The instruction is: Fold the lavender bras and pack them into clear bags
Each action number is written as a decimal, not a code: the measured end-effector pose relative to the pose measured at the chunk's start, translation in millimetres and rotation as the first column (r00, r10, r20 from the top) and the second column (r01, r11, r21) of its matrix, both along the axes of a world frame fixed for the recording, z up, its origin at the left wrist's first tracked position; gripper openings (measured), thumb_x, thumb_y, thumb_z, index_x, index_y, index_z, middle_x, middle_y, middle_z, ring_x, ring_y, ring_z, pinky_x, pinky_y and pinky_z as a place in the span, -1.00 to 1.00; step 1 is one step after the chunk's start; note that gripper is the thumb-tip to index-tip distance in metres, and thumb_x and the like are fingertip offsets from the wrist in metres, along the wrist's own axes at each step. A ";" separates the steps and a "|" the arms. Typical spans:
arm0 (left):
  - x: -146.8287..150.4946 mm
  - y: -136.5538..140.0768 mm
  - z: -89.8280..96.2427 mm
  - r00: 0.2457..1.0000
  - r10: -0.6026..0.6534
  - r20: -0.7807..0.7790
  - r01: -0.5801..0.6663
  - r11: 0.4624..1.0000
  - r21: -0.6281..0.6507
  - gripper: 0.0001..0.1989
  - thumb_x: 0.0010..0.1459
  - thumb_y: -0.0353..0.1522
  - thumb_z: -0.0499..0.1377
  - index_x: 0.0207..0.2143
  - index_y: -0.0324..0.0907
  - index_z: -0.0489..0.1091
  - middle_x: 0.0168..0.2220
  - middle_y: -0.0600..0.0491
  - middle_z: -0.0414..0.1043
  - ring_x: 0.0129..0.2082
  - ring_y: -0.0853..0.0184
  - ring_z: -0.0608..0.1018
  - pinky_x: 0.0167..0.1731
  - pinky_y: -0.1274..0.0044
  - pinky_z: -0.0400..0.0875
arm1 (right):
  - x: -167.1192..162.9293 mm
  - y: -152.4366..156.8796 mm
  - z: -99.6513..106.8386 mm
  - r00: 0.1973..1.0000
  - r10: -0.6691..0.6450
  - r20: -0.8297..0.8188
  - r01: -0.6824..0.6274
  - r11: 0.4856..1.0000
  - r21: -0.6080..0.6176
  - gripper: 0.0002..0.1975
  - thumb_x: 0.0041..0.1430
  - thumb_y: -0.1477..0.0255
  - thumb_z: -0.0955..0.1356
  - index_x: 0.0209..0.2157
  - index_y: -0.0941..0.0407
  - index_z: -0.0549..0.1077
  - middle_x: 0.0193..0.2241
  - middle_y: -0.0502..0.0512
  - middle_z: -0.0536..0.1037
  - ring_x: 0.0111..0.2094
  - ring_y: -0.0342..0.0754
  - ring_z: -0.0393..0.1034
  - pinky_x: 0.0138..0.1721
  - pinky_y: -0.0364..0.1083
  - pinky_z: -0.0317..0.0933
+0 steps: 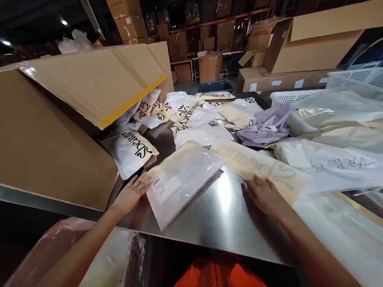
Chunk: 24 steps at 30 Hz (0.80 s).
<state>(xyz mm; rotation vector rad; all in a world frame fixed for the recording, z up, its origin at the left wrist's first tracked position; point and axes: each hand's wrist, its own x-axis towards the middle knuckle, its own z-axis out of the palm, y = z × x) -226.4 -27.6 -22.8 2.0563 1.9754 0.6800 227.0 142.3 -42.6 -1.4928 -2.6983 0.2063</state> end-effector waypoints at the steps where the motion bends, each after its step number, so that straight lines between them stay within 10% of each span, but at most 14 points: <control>1: 2.0 -6.0 -1.0 0.996 0.077 -0.050 -0.074 0.996 0.050 -0.75 0.01 -0.44 0.08 -0.28 -0.06 0.49 0.16 -0.07 0.39 0.31 0.05 0.20 0.28 0.10 -0.01 | -10.1 -1.3 7.4 0.999 -0.032 -0.018 0.031 0.999 -0.017 -0.54 0.33 0.35 0.08 0.05 0.22 0.43 0.03 0.38 0.49 0.14 0.27 0.29 0.13 0.25 0.09; 6: 82.7 -28.0 11.1 0.942 0.302 0.147 -0.330 0.914 0.237 -0.88 0.09 -0.30 0.17 -0.34 -0.05 0.51 -0.01 -0.09 0.49 0.09 0.02 0.43 0.15 0.20 0.24 | -61.3 12.7 30.0 0.975 -0.168 -0.148 0.145 0.977 -0.153 -0.48 0.40 0.24 -0.01 0.00 0.19 0.42 -0.12 0.33 0.55 -0.07 0.18 0.44 -0.09 0.04 0.23; 9: 162.2 -33.9 6.5 0.843 0.190 0.503 -0.256 0.965 0.064 -0.88 0.12 -0.28 0.19 -0.39 -0.07 0.52 -0.19 -0.04 0.54 -0.17 0.17 0.53 -0.10 0.40 0.40 | -85.4 42.1 28.4 0.961 -0.237 -0.143 0.204 0.956 -0.210 -0.52 0.40 0.25 0.04 -0.05 0.21 0.43 -0.12 0.37 0.53 -0.06 0.19 0.44 -0.13 0.02 0.23; 12: 227.1 -28.0 -11.7 0.589 0.190 0.785 -0.080 0.981 -0.177 -0.78 0.10 -0.19 0.23 -0.39 -0.15 0.50 -0.30 -0.06 0.53 -0.32 0.26 0.51 -0.32 0.50 0.37 | -98.6 60.8 28.6 0.958 -0.254 -0.130 0.210 0.936 -0.281 -0.66 0.31 0.29 0.19 -0.23 0.25 0.47 -0.19 0.39 0.54 -0.15 0.19 0.45 -0.20 0.01 0.23; 17: 271.8 7.4 -38.0 -0.222 0.479 0.849 0.170 0.877 -0.450 -0.42 -0.24 0.10 0.34 -0.42 -0.19 0.32 -0.51 0.00 0.47 -0.61 0.37 0.44 -0.68 0.60 0.07 | -91.3 22.5 35.5 0.959 -0.136 -0.250 0.036 0.930 -0.365 -0.64 0.28 0.22 0.16 -0.45 0.12 0.38 -0.45 0.10 0.51 -0.35 -0.01 0.41 -0.32 -0.09 0.25; 22: 292.8 32.1 -40.8 -0.422 0.514 0.747 0.103 0.846 -0.523 -0.39 -0.28 0.14 0.33 -0.57 -0.23 0.32 -0.67 0.09 0.31 -0.73 0.48 0.28 -0.72 0.60 -0.06 | -65.1 -53.1 19.3 0.807 -0.229 -0.544 -0.243 0.711 -0.660 -0.56 0.20 0.04 0.21 -0.58 0.05 0.33 -0.63 0.03 0.43 -0.52 0.01 0.37 -0.43 -0.02 0.30; 24: 300.3 32.5 -40.3 -0.434 0.512 0.742 0.029 0.831 -0.556 -0.43 -0.31 0.08 0.38 -0.63 -0.22 0.30 -0.73 0.14 0.23 -0.75 0.53 0.21 -0.71 0.61 -0.09 | -58.2 -71.7 9.3 0.729 -0.329 -0.600 -0.223 0.715 -0.663 -0.55 0.15 -0.01 0.26 -0.60 0.03 0.34 -0.65 0.05 0.42 -0.55 0.04 0.35 -0.48 0.01 0.31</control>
